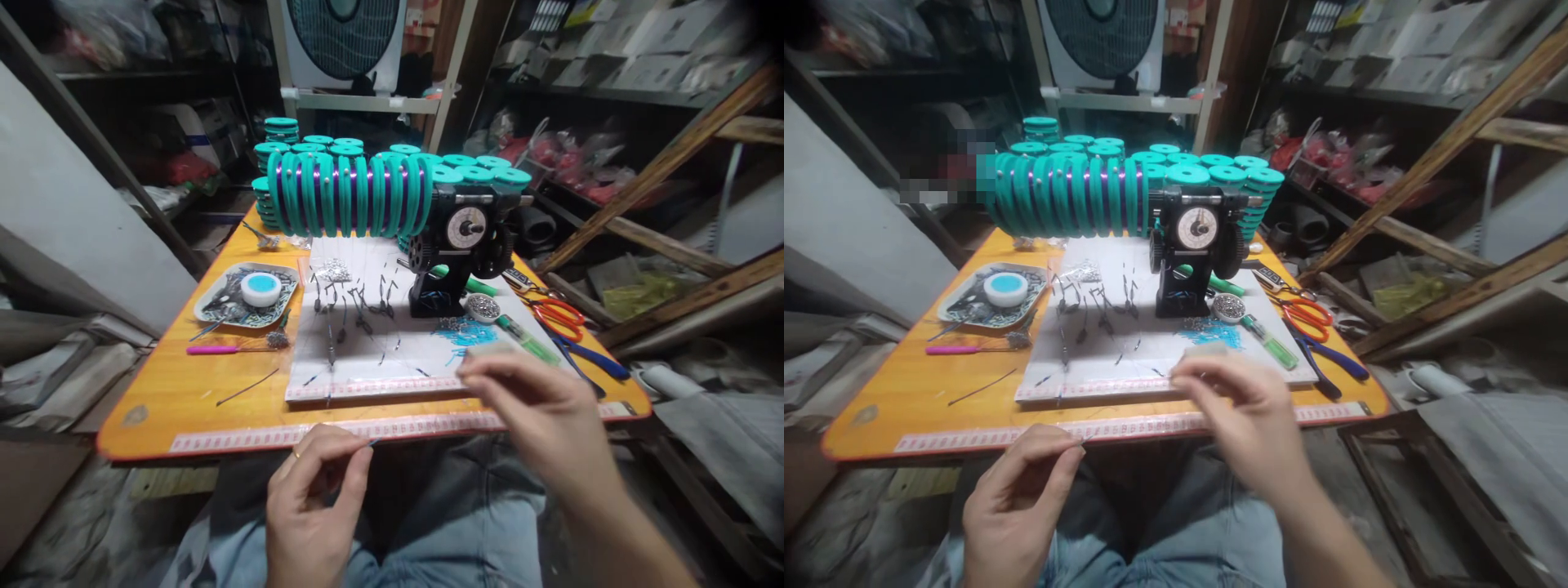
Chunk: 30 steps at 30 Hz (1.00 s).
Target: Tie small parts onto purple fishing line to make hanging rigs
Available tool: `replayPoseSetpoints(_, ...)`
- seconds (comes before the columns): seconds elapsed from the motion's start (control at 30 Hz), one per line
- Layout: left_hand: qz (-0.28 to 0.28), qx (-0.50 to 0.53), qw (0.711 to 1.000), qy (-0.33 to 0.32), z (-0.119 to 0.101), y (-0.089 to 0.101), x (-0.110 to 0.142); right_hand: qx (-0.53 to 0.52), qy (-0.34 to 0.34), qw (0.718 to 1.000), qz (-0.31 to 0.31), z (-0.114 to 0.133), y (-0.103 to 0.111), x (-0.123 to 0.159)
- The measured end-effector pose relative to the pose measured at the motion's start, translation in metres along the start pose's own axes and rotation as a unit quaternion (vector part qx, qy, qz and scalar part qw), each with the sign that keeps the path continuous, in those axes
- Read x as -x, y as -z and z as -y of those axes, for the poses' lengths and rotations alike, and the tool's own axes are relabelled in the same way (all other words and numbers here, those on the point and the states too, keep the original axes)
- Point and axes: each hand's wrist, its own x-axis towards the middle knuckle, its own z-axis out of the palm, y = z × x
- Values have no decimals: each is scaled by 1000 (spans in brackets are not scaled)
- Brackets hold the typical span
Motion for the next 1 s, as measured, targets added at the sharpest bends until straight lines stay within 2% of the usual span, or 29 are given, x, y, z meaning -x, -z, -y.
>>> replayPoseSetpoints(0.07, 6, 1, 1000, -7, -2, 0, 0, -142, -70, 987, 17, 11, -23, 22)
replayPoseSetpoints(0.13, 15, 5, 1000, -10, -5, 1, 1, -263, -138, 955, 25, 14, -43, 37)
replayPoseSetpoints(0.23, 14, 8, 1000, -14, -8, 1, 2, -357, -200, 912, 25, 12, -60, 48)
replayPoseSetpoints(0.33, 11, 15, 1000, -18, -9, 2, 2, -379, -224, 897, 32, 11, -66, 51)
replayPoseSetpoints(0.47, 11, 19, 1000, -17, -10, 2, 3, -380, -244, 892, 30, 13, -68, 54)
replayPoseSetpoints(0.73, 4, 16, 1000, -19, -13, 3, 4, -408, -254, 876, 35, 15, -71, 55)
replayPoseSetpoints(1.0, -14, 26, 999, -30, -13, -1, 3, -433, -302, 846, 69, 15, -79, 60)
